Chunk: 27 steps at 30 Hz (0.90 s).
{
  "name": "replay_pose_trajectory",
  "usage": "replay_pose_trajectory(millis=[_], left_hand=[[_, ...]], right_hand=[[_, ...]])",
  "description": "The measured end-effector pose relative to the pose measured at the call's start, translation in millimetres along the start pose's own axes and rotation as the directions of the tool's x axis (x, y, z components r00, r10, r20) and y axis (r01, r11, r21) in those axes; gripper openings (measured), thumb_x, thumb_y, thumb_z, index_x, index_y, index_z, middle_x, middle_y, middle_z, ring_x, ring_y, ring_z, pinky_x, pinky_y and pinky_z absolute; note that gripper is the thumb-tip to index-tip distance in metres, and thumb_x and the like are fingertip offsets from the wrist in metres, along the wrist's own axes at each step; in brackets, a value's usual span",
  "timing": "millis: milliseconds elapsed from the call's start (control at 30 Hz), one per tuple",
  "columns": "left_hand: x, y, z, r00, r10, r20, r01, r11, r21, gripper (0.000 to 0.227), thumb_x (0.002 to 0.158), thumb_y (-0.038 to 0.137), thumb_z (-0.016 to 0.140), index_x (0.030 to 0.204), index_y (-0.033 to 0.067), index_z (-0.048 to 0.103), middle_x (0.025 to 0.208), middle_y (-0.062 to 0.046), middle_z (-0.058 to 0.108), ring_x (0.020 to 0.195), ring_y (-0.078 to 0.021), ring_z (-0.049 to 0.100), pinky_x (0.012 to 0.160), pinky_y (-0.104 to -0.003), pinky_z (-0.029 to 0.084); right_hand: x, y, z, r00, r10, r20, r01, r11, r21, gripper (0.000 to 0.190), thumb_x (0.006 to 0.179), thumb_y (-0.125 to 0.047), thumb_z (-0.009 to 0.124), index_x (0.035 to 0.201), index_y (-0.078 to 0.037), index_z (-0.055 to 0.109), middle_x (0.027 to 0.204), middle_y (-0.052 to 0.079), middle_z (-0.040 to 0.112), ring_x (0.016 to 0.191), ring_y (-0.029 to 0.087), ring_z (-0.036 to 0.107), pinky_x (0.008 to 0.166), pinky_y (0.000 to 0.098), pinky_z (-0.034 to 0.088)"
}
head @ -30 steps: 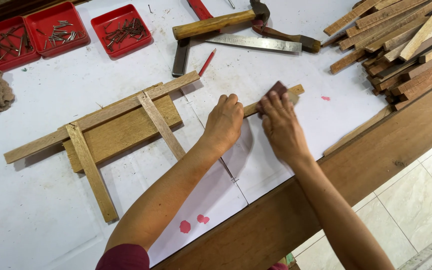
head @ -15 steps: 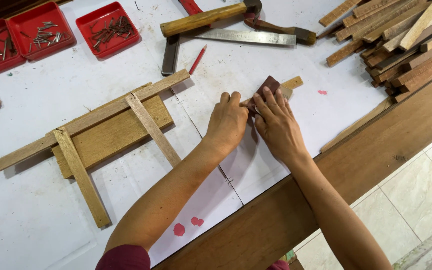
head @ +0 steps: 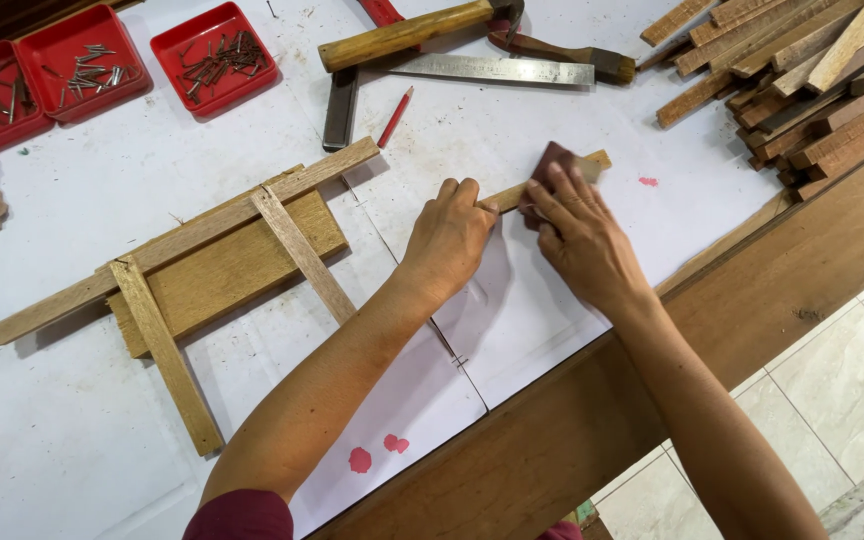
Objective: Marking, sanding, and nailing wooden strips together to assemble a small frame.
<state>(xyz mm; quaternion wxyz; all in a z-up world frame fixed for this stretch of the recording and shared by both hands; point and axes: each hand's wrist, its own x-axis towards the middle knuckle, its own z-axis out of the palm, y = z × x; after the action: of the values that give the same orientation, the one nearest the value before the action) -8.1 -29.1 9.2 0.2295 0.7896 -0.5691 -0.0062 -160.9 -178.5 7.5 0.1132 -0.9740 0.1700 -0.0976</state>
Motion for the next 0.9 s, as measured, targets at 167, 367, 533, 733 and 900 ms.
replay_pose_trajectory(millis=[167,367,533,733,900], left_hand=[[2,-5,9,1.000,0.018,-0.008,-0.017,1.000,0.023,0.022,0.100,0.009,0.062,0.087,-0.0025,0.075,0.100,-0.011,0.061,0.095,-0.0201,0.058,0.076,-0.029,0.061],[2,-2,0,1.000,0.024,-0.005,-0.024,0.998,0.054,0.007,0.085,0.001,0.069,0.086,0.0012,0.077,0.102,-0.010,0.064,0.098,-0.0219,0.059,0.079,-0.030,0.060],[2,-6,7,1.000,0.022,0.010,-0.022,0.999,0.039,0.008,0.091,0.001,0.068,0.093,-0.0013,0.076,0.102,-0.012,0.064,0.096,-0.0227,0.059,0.074,-0.030,0.060],[6,-3,8,0.998,0.040,0.040,-0.043,0.996,0.072,0.015,0.094,0.005,0.067,0.083,-0.0004,0.075,0.105,-0.010,0.065,0.103,-0.0208,0.059,0.082,-0.028,0.061],[2,-5,-1,0.999,0.042,0.020,-0.042,0.998,0.041,0.011,0.096,0.004,0.067,0.091,-0.0007,0.076,0.099,-0.010,0.066,0.094,-0.0233,0.059,0.074,-0.031,0.060]], right_hand=[[1,36,7,0.996,0.043,-0.083,-0.046,0.998,-0.034,0.055,0.101,-0.014,0.048,0.156,-0.013,0.046,0.165,0.022,0.032,0.154,0.038,0.027,0.126,0.0507,0.023],[4,-24,-3,0.995,-0.076,-0.057,0.079,0.995,0.058,0.054,0.095,-0.011,0.053,0.150,-0.010,0.052,0.162,0.024,0.037,0.152,0.040,0.031,0.126,0.0498,0.027],[5,16,-6,0.994,-0.011,-0.105,0.016,0.999,0.046,0.054,0.092,-0.007,0.055,0.147,-0.011,0.059,0.160,0.029,0.037,0.150,0.043,0.033,0.124,0.0500,0.029],[9,-11,2,0.985,-0.107,-0.135,0.118,0.990,0.073,0.055,0.086,-0.006,0.059,0.141,-0.011,0.065,0.158,0.028,0.041,0.149,0.044,0.036,0.124,0.0512,0.029],[6,29,-5,0.985,0.055,-0.163,-0.040,0.995,0.094,0.051,0.090,-0.002,0.054,0.139,-0.011,0.067,0.158,0.027,0.044,0.149,0.043,0.039,0.126,0.0497,0.030]])
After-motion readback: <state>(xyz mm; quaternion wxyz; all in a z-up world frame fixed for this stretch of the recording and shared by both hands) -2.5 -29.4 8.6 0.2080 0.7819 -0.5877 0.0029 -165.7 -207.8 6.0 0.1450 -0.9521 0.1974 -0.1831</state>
